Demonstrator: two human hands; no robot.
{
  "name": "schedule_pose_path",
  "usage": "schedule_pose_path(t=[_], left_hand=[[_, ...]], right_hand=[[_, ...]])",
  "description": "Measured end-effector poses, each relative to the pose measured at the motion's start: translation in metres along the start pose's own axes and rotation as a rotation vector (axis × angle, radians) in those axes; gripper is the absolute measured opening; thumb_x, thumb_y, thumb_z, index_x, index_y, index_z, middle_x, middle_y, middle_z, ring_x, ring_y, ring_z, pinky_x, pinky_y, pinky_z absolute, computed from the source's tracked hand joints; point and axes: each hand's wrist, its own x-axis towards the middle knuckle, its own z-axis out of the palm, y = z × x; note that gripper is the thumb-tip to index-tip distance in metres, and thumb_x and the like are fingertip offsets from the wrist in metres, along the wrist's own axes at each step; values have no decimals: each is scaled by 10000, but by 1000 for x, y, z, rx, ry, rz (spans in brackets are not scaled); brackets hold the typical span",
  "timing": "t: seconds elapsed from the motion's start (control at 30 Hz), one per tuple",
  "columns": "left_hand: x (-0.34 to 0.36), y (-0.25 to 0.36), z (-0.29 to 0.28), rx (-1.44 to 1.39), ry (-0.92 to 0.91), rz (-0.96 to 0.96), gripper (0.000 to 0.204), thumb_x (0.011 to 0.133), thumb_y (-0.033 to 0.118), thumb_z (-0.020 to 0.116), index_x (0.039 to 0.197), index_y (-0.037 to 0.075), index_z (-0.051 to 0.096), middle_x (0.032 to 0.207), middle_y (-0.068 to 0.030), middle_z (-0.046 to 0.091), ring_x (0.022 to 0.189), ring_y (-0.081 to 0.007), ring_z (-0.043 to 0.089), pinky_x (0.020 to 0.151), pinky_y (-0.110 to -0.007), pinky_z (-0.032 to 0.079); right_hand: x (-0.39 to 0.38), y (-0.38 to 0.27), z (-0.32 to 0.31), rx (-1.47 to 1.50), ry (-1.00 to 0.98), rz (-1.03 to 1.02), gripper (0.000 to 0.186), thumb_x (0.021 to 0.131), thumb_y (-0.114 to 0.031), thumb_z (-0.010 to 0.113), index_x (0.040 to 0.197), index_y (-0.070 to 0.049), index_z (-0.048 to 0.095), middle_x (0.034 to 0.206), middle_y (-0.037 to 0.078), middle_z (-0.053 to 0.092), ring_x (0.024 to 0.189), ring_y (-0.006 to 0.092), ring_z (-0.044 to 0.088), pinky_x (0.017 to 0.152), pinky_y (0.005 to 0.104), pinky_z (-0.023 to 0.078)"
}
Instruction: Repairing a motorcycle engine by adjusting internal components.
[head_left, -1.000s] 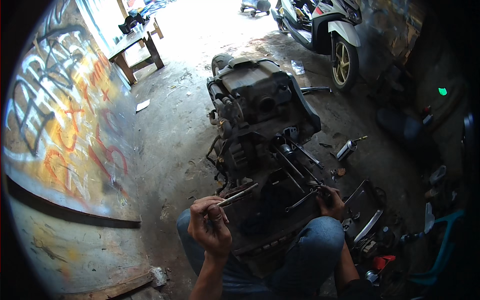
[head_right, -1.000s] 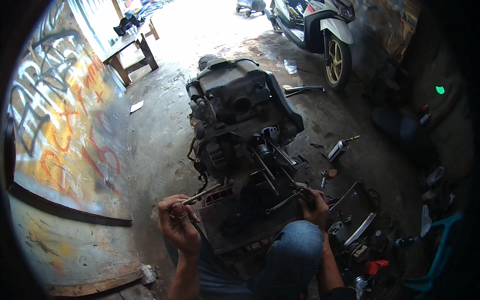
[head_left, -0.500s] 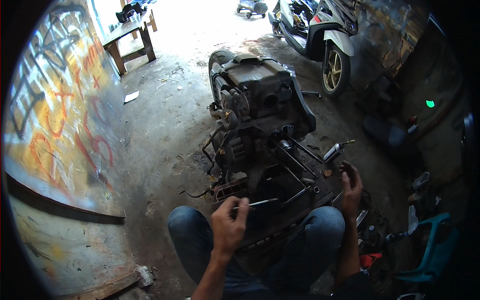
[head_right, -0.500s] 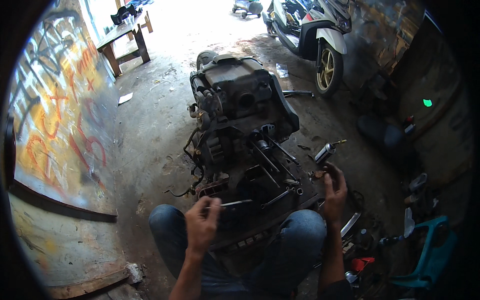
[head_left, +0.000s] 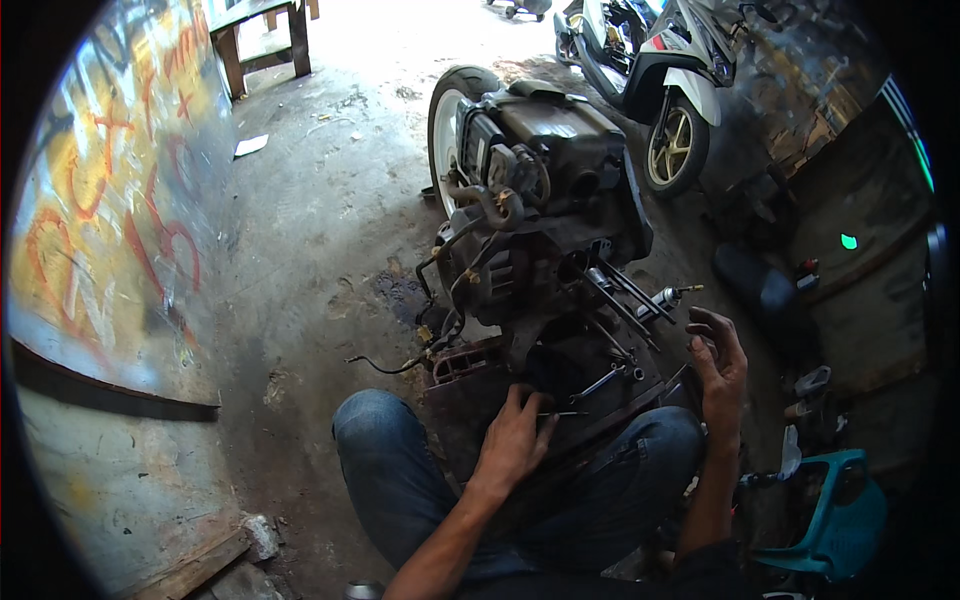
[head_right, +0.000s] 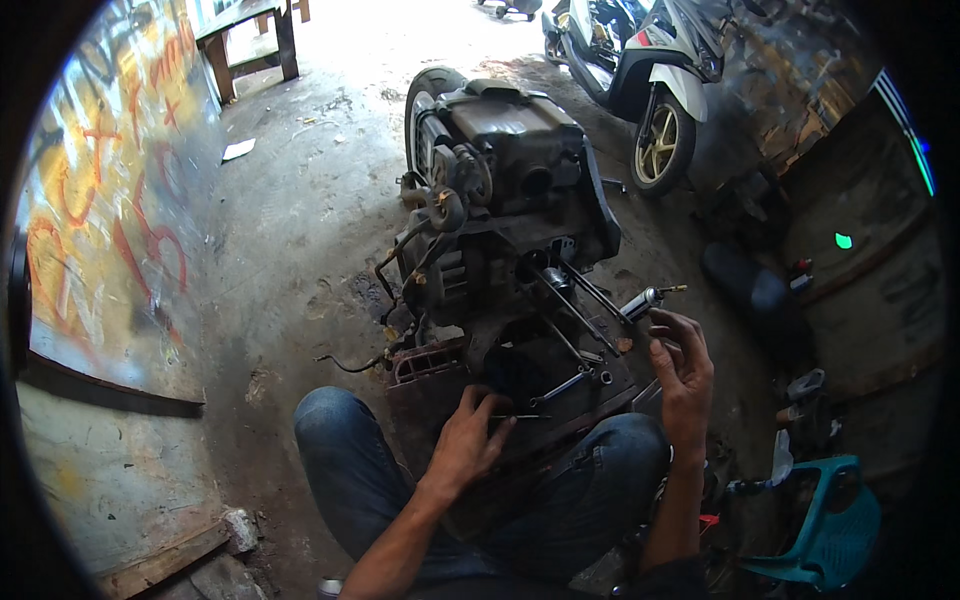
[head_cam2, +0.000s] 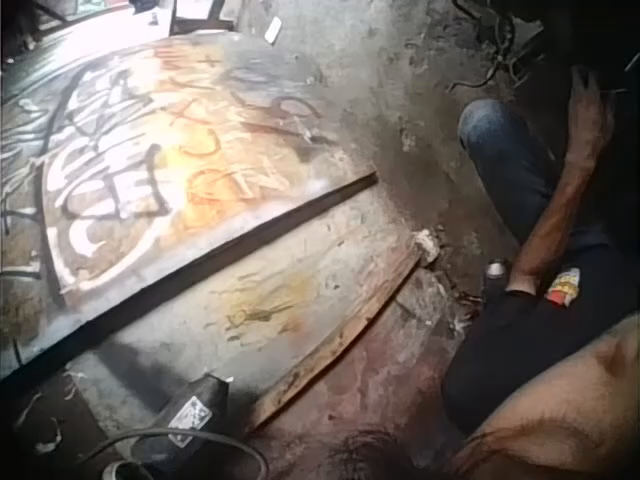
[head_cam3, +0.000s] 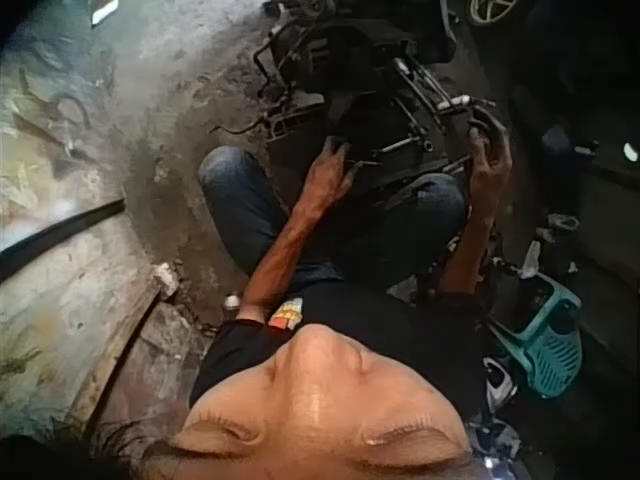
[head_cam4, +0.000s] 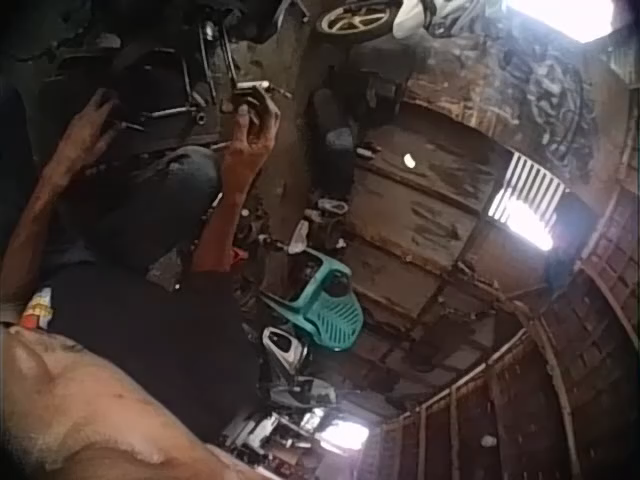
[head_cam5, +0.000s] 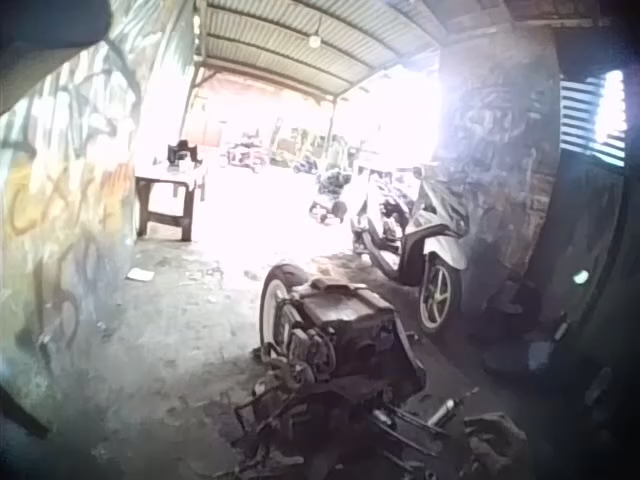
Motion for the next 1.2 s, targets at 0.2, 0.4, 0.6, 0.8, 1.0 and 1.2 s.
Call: schedule_pose_path(t=[0.2,0.4,0.6,0.8,1.0,1.2], left_hand=[[8,5,-13,-98,159,-32,216,943,148,674,1139,57,687,1158,-158,607,892,-342,679,786,-424,559],[6,12,-37,-249,130,-217,183,958,124,647,1110,56,722,1084,-110,623,718,-176,614,670,-321,514],[4,15,-42,-349,91,-294,172,965,127,641,1083,47,738,1081,-122,632,760,-178,640,718,-297,517],[6,5,-47,-427,-42,-301,243,1039,213,576,1239,120,679,1231,-125,593,1094,-212,600,898,-274,461],[1,-14,-42,-487,286,-529,249,1011,181,583,1180,19,666,977,-49,597,674,-108,531,609,-279,449],[14,-20,-30,-395,328,-397,329,1061,301,465,1264,53,539,968,-30,544,707,-62,423,595,-167,333]], right_hand=[[-24,30,-17,6,112,198,267,997,-55,594,1260,-16,627,1223,66,638,1096,133,604,959,293,475],[-80,102,-36,-127,390,311,257,1008,-101,606,1246,-4,623,1181,70,644,1045,131,613,940,299,483],[-181,163,-26,-353,468,458,278,941,-119,676,1201,-26,643,1119,98,663,986,210,655,853,344,531],[-244,188,3,-493,147,595,283,915,-115,692,1184,-35,654,1094,113,667,955,244,673,827,349,541],[-293,176,22,-422,32,709,267,891,-117,700,1146,-39,678,1039,165,669,933,335,686,788,378,543],[-362,141,20,-268,-303,1008,331,960,-221,636,1182,24,659,1145,232,677,1057,405,654,897,452,518]])
